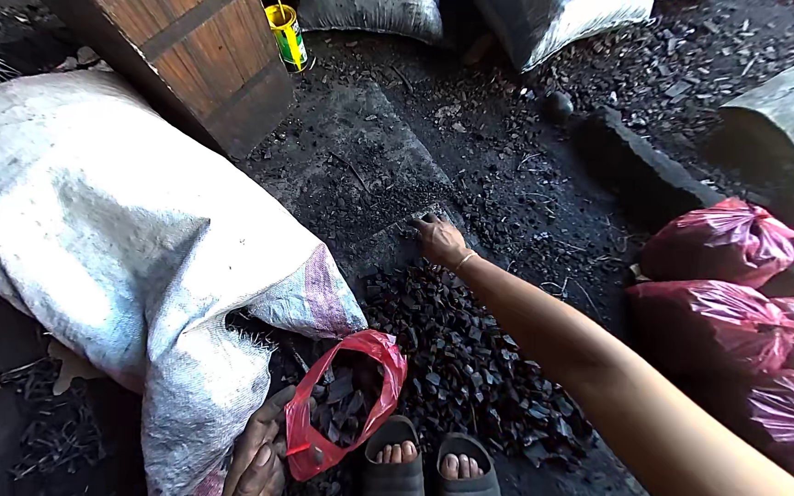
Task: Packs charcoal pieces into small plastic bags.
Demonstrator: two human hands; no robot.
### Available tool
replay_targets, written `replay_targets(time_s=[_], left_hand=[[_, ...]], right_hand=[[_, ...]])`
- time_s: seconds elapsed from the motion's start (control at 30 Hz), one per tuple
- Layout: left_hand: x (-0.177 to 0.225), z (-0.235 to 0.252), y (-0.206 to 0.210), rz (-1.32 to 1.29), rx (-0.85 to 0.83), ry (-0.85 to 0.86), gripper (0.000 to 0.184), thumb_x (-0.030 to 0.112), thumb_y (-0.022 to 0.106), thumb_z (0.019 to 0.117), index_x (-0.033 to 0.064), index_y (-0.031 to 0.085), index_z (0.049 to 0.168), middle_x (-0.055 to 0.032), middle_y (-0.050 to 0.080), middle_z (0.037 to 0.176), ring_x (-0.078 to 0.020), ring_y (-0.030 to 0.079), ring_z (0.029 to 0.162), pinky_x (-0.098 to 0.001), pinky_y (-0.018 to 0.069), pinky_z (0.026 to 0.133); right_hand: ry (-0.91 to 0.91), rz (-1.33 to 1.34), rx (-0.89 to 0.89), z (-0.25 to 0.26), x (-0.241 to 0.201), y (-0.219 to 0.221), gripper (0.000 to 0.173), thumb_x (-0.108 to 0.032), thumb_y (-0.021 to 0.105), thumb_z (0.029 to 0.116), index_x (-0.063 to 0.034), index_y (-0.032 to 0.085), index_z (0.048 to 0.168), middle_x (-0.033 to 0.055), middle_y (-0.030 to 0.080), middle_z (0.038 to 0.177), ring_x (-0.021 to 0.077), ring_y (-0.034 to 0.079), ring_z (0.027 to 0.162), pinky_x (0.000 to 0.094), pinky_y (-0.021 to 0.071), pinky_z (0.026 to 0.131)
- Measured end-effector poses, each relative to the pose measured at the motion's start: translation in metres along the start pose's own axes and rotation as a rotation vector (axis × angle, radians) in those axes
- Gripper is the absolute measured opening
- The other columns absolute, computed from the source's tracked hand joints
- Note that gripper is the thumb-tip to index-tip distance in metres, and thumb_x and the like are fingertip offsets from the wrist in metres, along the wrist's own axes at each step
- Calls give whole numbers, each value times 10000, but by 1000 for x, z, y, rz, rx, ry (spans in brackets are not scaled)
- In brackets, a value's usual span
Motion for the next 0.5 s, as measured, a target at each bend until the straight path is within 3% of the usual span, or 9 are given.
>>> replay_targets(time_s=[0.07, 0.17, 0.27, 0.5], left_hand=[[-1, -1, -1, -7, 2, -6, 658, 474, 538, 1018, 59, 409, 1512, -183, 575, 1397, -285, 622, 1195, -446, 549, 967], [1, -4, -1, -11, 16, -6, 650, 471, 546, 1014, 67, 414, 1506, -183, 573, 1401, -287, 626, 1191, -445, 558, 953], [2, -7, -1, 7, 14, -5, 646, 470, 533, 1021, 70, 407, 1513, -190, 553, 1419, -295, 623, 1191, -442, 565, 935], [4, -7, 9, 40, 36, 0, 673, 483, 546, 1008, 55, 411, 1510, -179, 569, 1388, -276, 628, 1165, -426, 564, 940]], right_hand=[[19, -60, -58, 7, -4, 10, 478, -206, 630, 975, -268, 586, 1447, 220, 539, 1454, 485, 511, 1323, 657, 527, 919], [1, -37, -49, 3, -9, 18, 390, -97, 540, 1013, -209, 651, 1370, 224, 596, 1373, 464, 573, 1264, 645, 536, 907], [-38, -5, -19, -1, -6, 22, 376, -49, 551, 988, -179, 679, 1317, 224, 625, 1320, 444, 604, 1226, 628, 539, 915], [-48, 217, 113, -9, 3, 13, 263, -156, 638, 967, -156, 721, 1216, 168, 699, 1191, 381, 666, 1127, 615, 530, 942]])
Point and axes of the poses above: each hand's wrist, its own z-axis towards the middle knuckle, its own y-axis out of the palm, x = y × z, the point moved 5 cm from there along z, towards the middle knuckle
